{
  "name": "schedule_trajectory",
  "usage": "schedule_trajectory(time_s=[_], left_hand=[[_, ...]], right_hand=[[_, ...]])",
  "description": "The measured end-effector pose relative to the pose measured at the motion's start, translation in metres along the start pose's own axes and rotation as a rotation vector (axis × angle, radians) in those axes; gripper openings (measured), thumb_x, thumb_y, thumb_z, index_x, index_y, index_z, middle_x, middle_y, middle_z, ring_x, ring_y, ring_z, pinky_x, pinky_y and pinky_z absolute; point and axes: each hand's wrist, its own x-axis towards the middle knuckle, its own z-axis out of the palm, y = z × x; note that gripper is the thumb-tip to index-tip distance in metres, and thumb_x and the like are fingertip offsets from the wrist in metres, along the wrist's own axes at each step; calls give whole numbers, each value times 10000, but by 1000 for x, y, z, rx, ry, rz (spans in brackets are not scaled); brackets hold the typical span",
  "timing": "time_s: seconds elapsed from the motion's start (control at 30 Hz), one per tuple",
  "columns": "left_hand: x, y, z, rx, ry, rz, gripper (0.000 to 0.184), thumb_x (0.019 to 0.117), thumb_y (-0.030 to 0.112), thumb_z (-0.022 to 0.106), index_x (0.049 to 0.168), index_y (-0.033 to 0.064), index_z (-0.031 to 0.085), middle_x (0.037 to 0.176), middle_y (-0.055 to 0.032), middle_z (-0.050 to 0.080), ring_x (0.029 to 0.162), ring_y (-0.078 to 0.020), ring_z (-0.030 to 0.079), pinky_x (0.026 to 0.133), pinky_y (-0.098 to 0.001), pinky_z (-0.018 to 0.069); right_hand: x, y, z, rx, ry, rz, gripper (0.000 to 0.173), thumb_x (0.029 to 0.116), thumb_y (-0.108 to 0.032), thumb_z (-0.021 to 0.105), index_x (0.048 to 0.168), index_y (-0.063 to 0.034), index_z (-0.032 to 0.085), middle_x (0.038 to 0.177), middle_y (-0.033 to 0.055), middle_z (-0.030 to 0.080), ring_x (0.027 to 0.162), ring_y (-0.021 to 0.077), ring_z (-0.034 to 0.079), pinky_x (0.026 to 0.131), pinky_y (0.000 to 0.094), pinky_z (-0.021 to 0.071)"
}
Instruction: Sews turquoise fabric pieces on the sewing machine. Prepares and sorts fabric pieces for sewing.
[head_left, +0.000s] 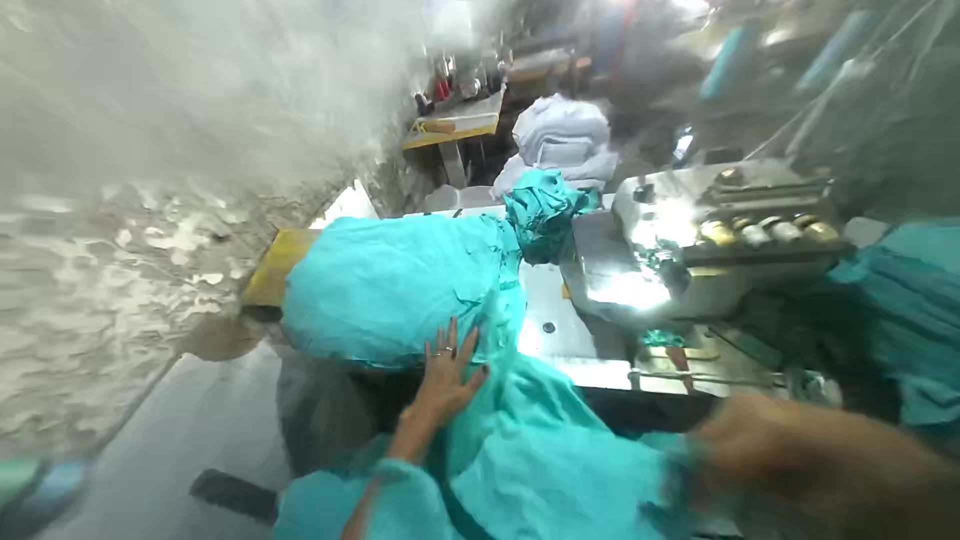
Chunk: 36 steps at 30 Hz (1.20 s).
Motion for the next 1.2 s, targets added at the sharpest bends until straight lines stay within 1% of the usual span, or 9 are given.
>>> schedule_trajectory(time_s=[0.1, 0.23, 0.33, 0.53, 0.7, 0.83, 0.97, 1.1, 1.2], left_hand=[[19, -32, 70, 295, 398, 73, 509, 1018, 330, 492, 1466, 103, 576, 1551, -315, 417, 1449, -565, 339, 1112, -821, 121], [25, -28, 76, 278, 523, 21, 643, 987, 377, 552, 1487, -23, 493, 1519, -321, 454, 1422, -514, 419, 1129, -756, 204], [36, 9, 43, 135, 347, -248, 671, 800, 236, 824, 1359, -46, 581, 1479, -331, 458, 1378, -528, 419, 1090, -716, 294], [45, 50, 7, -66, -70, -324, 444, 885, 111, 765, 1247, -109, 631, 1373, -309, 538, 1311, -420, 513, 1108, -525, 421], [21, 51, -39, -765, -311, 185, 413, 813, 111, 762, 1209, 97, 646, 1074, 98, 731, 985, 11, 684, 887, -238, 585], [55, 94, -70, -895, 60, 475, 486, 748, 159, 843, 1169, 359, 707, 1109, 253, 721, 1020, 108, 656, 869, -136, 566], [140, 132, -37, -880, 321, 368, 397, 738, -58, 743, 1011, 212, 641, 909, 163, 723, 820, 50, 677, 714, -173, 585], [199, 140, 36, -319, 316, 324, 540, 809, 49, 793, 1245, -135, 533, 1227, -300, 584, 1038, -376, 626, 855, -504, 539], [195, 158, 78, -272, 215, 436, 323, 848, 1, 707, 1129, -137, 625, 1104, -259, 671, 925, -296, 695, 817, -393, 584]], right_hand=[[9, 67, 39, 43, -269, 376, 202, 922, 69, 606, 1012, -4, 771, 865, 165, 737, 773, 282, 709, 738, 487, 574], [38, 105, 72, -159, -261, 904, 346, 1006, -249, 659, 1193, 42, 671, 1099, 298, 679, 1057, 479, 657, 927, 658, 490], [71, 133, 99, -467, 227, 799, 425, 929, -325, 741, 1094, 62, 684, 1087, 298, 651, 1007, 464, 662, 850, 600, 536], [94, 174, 104, -188, 153, 599, 362, 839, -121, 774, 1120, 96, 702, 1271, 341, 597, 1250, 532, 504, 1030, 725, 321], [55, 119, 61, 225, 113, 440, 124, 914, -11, 627, 940, 105, 593, 752, 139, 572, 682, 171, 537, 643, 356, 451], [32, 48, 22, 11, 326, 84, 135, 879, -46, 664, 830, 46, 577, 595, 75, 511, 516, 45, 455, 479, 179, 350], [13, 45, 6, -94, 748, 241, 118, 892, -87, 677, 900, 29, 653, 737, 1, 619, 661, -77, 531, 618, 87, 449], [-17, 87, 10, 7, 867, 722, 196, 875, -124, 727, 830, 11, 592, 717, 4, 531, 643, 24, 479, 616, 205, 421], [-34, 110, 22, 81, 930, 728, 253, 831, -118, 763, 810, -64, 516, 709, -59, 506, 625, -20, 453, 592, 155, 377]])
